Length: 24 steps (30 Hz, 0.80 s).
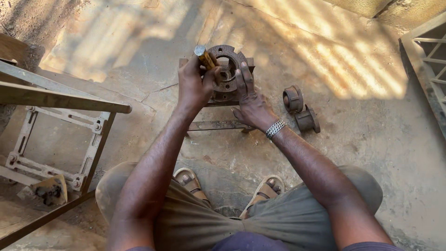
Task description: The person sits on the ground and uses a yellow-handled scraper to remove rust and debris from a rusty cast-iron housing mounted on a small metal frame, working around the central opening and bolt holes, then continues scraping other surfaces of the assembly.
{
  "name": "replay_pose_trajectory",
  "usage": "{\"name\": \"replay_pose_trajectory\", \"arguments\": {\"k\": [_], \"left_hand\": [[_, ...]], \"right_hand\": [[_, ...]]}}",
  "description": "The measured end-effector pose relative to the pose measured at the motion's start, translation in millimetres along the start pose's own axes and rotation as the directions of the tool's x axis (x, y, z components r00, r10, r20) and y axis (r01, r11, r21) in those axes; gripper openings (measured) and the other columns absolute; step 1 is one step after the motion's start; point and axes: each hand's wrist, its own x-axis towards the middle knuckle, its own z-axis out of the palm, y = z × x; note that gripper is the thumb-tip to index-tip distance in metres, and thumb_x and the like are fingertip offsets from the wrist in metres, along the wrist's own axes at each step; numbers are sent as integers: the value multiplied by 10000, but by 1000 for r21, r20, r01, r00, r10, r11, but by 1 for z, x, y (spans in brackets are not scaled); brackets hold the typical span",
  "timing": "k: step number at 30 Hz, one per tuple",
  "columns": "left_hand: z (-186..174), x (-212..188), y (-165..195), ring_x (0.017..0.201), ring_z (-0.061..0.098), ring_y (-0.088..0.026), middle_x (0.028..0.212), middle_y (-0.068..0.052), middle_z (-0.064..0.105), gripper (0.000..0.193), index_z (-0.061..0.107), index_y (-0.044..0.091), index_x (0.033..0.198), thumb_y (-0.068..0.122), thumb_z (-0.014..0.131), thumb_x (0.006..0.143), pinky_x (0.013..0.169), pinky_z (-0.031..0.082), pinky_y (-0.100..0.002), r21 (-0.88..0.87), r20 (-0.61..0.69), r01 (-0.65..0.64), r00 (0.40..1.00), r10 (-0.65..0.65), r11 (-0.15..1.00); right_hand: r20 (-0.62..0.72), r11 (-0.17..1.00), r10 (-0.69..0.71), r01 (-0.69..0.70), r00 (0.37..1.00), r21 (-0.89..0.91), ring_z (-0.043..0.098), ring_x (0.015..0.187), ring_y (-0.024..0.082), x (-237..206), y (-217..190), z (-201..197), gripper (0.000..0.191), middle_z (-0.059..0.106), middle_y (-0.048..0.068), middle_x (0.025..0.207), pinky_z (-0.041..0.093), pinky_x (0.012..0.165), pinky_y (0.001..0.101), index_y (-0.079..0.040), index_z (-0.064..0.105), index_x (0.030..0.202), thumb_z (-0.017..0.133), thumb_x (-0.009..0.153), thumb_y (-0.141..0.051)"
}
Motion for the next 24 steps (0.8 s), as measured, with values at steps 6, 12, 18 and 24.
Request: {"name": "replay_pose_trajectory", "arguments": {"k": [6,12,18,24], "left_hand": [[12,-6,-5,956,786,-210,1019,-111,731,192,592,26,1153,54,718,1012,823,702,-326,113,27,-85,996,83,990],[10,-7,-5,965,788,-217,1016,-114,744,203,598,25,1144,69,734,999,821,674,-341,74,-7,-158,987,159,985],[13,-7,0,936,768,-213,1007,-116,717,191,629,14,1098,81,760,976,795,689,-325,201,31,-117,993,113,973],[14,-1,10,923,777,-221,983,-120,737,196,643,12,1115,60,743,954,789,675,-356,104,67,-143,988,137,984]], "right_hand": [[68,999,17,-14,998,-47,662,1114,465,0,-1,-1,1328,-72,230,1702,626,765,486,-13,-95,1603,880,753,-316],[17,999,-29,30,999,-45,646,1155,474,0,0,1,1354,-80,244,1681,628,763,482,-8,-115,1589,887,727,-300],[-11,999,-34,34,999,-24,651,1132,479,0,0,1,1359,-83,237,1686,633,744,474,-18,-115,1597,889,724,-295],[81,999,31,-28,996,-39,667,1074,471,1,0,0,1329,-91,218,1702,631,721,485,-12,-109,1593,871,737,-280]]}}
